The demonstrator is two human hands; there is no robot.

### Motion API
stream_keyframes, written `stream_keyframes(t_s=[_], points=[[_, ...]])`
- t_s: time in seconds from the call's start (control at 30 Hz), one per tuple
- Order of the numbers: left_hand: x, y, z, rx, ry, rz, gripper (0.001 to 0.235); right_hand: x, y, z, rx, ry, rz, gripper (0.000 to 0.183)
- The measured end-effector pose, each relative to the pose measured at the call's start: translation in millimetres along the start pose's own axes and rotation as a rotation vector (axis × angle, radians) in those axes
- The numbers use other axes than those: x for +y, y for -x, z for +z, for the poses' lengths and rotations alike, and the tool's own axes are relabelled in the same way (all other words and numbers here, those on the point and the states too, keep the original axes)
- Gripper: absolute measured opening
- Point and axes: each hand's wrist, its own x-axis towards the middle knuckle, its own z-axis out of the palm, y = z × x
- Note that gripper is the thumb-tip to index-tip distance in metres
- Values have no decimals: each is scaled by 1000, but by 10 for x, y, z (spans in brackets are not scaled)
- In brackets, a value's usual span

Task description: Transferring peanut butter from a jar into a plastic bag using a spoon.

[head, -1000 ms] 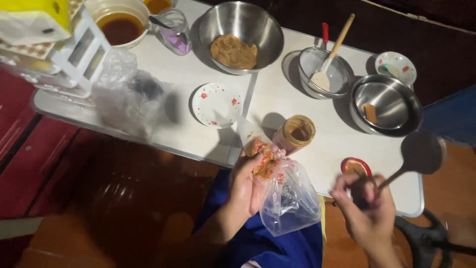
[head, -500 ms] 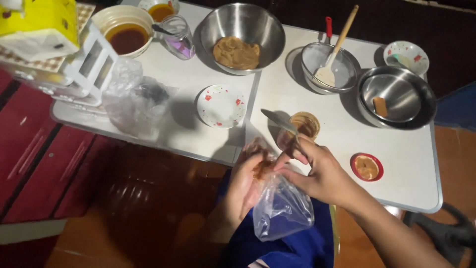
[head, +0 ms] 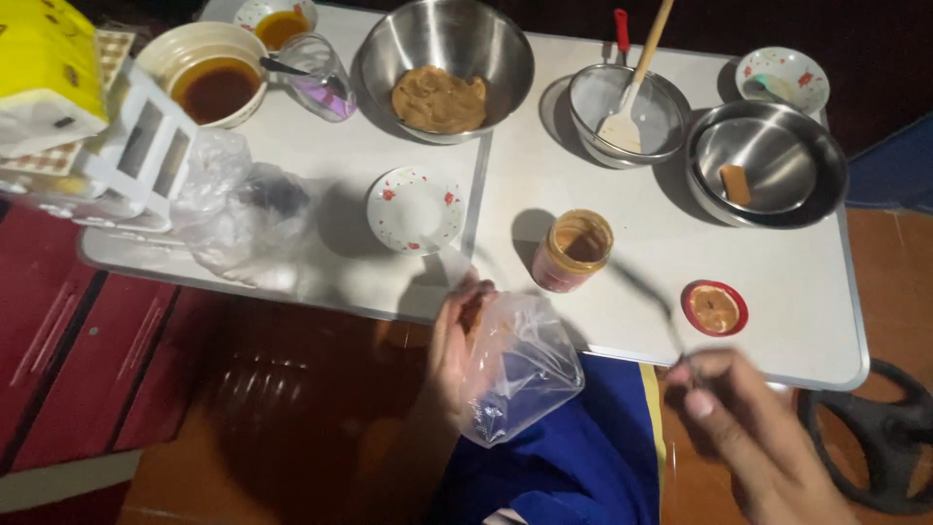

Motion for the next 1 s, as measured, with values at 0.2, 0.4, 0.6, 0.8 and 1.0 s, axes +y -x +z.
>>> stream_keyframes(t_s=[0.2, 0.4, 0.6, 0.8, 1.0], points=[[103, -480, 307, 403, 474, -325, 16, 471, 148, 85, -92, -143, 245, 27], [181, -438, 480, 271, 307, -108, 23, 567, 4, 295, -109, -132, 328, 39], [272, -264, 799, 344, 224, -114, 32, 815, -176, 536, -104, -171, 153, 41], [41, -46, 730, 51, 266, -54, 89, 1009, -289, 657, -113, -440, 101, 35], [-98, 54, 840, 175, 146, -144, 79, 1234, -290, 703, -125, -388, 61, 36]])
